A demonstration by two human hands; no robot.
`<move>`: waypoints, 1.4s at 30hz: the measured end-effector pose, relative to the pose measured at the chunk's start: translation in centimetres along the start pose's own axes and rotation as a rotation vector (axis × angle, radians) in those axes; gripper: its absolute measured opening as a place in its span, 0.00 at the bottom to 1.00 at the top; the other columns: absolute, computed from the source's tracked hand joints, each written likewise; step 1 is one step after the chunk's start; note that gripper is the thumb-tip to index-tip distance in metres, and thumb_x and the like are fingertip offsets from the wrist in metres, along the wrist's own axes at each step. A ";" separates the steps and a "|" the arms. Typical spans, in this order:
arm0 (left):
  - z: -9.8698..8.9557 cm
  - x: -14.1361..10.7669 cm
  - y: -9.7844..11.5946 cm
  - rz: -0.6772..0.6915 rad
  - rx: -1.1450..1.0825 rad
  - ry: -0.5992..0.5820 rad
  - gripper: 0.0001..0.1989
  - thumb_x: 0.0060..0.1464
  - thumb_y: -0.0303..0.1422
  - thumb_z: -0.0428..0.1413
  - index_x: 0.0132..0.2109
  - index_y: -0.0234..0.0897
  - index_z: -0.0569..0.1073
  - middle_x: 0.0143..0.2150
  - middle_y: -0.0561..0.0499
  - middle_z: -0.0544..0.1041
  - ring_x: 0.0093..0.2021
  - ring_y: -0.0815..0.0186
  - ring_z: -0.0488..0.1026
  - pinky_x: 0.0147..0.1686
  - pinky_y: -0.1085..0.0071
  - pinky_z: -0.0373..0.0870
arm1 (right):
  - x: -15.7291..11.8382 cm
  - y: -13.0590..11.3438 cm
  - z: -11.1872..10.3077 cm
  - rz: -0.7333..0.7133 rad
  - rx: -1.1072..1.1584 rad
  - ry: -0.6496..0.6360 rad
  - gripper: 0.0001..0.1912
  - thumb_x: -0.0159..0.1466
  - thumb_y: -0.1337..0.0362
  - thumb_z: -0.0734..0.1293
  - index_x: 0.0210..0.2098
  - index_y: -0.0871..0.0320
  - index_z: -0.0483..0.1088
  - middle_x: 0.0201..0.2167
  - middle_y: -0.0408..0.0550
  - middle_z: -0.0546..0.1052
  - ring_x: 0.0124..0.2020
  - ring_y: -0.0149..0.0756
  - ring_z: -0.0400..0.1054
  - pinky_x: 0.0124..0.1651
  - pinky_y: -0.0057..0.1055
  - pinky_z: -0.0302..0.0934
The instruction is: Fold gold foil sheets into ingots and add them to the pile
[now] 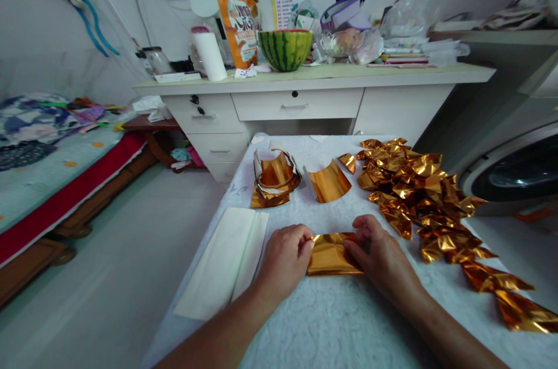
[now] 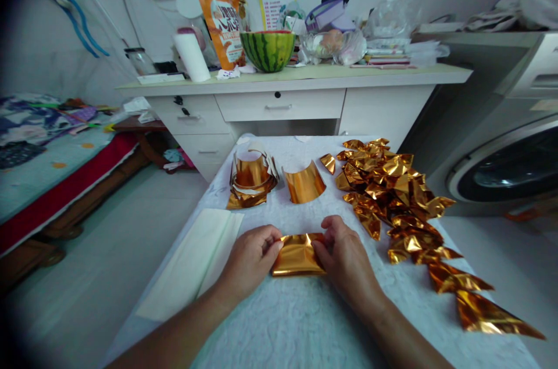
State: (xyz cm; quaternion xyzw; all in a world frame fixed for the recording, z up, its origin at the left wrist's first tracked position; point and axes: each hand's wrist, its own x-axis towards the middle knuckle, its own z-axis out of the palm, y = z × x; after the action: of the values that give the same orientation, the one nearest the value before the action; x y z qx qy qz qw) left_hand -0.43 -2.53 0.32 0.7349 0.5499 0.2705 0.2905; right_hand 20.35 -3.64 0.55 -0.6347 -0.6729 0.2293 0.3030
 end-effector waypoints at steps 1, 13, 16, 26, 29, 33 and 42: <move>0.0 0.0 0.0 0.013 0.038 0.000 0.05 0.55 0.27 0.53 0.33 0.39 0.72 0.31 0.53 0.76 0.32 0.66 0.71 0.33 0.72 0.61 | 0.1 0.0 0.1 -0.002 -0.032 -0.001 0.09 0.58 0.64 0.65 0.39 0.55 0.62 0.24 0.41 0.74 0.26 0.37 0.68 0.31 0.32 0.57; 0.0 0.3 0.5 0.090 0.253 -0.066 0.07 0.56 0.24 0.53 0.38 0.40 0.72 0.34 0.53 0.76 0.37 0.63 0.72 0.39 0.68 0.61 | 0.7 0.6 0.5 -0.078 -0.244 -0.067 0.03 0.60 0.66 0.66 0.30 0.55 0.67 0.26 0.44 0.73 0.31 0.39 0.66 0.35 0.33 0.53; 0.1 0.2 0.4 0.101 0.268 -0.066 0.09 0.57 0.24 0.53 0.41 0.41 0.73 0.37 0.53 0.76 0.40 0.63 0.71 0.42 0.67 0.62 | 0.7 0.6 0.5 -0.129 -0.265 -0.114 0.04 0.62 0.67 0.65 0.31 0.54 0.71 0.27 0.44 0.74 0.34 0.40 0.65 0.38 0.34 0.52; 0.1 0.3 0.4 0.206 0.266 -0.013 0.11 0.54 0.20 0.55 0.35 0.41 0.77 0.43 0.50 0.71 0.45 0.61 0.66 0.46 0.65 0.62 | 0.7 -0.9 -0.2 -0.207 -0.365 -0.195 0.13 0.67 0.67 0.62 0.30 0.53 0.76 0.33 0.47 0.74 0.37 0.40 0.62 0.40 0.36 0.48; 0.3 0.5 0.0 0.284 0.258 -0.098 0.12 0.58 0.21 0.53 0.33 0.40 0.76 0.38 0.51 0.73 0.42 0.63 0.66 0.42 0.66 0.62 | 0.8 -1.3 -0.4 -0.260 -0.349 -0.274 0.18 0.69 0.68 0.58 0.29 0.55 0.75 0.30 0.47 0.74 0.35 0.37 0.63 0.39 0.35 0.49; 0.1 0.7 -0.1 0.309 0.248 -0.166 0.11 0.58 0.20 0.51 0.34 0.38 0.75 0.36 0.51 0.73 0.40 0.64 0.67 0.40 0.67 0.62 | 0.7 -1.7 -0.6 -0.266 -0.383 -0.276 0.14 0.67 0.70 0.60 0.30 0.56 0.74 0.31 0.46 0.74 0.35 0.37 0.63 0.39 0.35 0.50; -0.7 0.0 0.6 0.295 0.287 -0.215 0.04 0.58 0.26 0.53 0.39 0.39 0.69 0.43 0.51 0.69 0.46 0.61 0.64 0.47 0.64 0.63 | -0.7 -2.5 0.4 -0.217 -0.475 -0.181 0.05 0.64 0.63 0.64 0.34 0.56 0.71 0.35 0.49 0.73 0.39 0.43 0.63 0.42 0.38 0.52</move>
State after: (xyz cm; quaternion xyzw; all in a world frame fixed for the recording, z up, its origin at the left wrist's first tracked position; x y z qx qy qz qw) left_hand -0.52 -2.63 1.23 0.8656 0.4354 0.1492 0.1972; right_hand 18.25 -4.54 1.89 -0.5892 -0.7962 0.0870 0.1068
